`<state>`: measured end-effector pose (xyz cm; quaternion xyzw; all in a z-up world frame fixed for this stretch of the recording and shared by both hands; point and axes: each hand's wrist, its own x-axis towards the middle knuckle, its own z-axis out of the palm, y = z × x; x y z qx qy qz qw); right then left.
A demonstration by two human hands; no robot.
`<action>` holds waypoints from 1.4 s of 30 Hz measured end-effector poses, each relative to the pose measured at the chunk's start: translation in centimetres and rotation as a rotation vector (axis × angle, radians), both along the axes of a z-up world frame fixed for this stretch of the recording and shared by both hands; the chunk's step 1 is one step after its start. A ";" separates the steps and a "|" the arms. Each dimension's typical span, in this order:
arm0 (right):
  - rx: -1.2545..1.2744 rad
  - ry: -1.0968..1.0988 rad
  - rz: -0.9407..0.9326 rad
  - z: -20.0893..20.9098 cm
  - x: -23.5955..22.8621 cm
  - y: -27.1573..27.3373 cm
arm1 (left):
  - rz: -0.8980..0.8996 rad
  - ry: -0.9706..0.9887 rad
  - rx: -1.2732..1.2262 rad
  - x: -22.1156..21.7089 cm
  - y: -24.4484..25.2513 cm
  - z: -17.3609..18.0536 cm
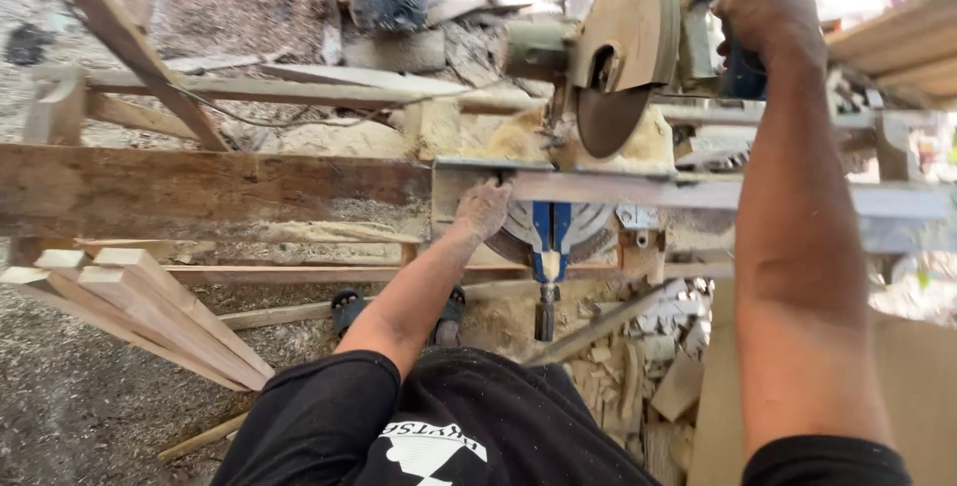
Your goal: Cutting wooden slats into smaller pieces using a miter saw.
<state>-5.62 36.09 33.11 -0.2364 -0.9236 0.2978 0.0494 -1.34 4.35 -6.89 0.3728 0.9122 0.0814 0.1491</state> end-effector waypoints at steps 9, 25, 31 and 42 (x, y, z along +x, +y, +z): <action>0.206 0.432 -0.049 -9.4 15.3 -4.7 | 0.145 -0.142 0.309 -0.1 -0.7 4.5; 0.156 0.806 -0.178 -21.8 24.5 -10.0 | 0.158 -0.221 0.258 -0.1 -1.2 6.6; 0.065 0.790 -0.227 -23.0 25.1 -10.2 | 0.148 -0.211 0.250 0.0 -1.3 7.4; 0.222 0.833 -0.219 -24.4 25.5 -10.1 | 0.181 -0.232 0.256 0.1 -1.3 7.8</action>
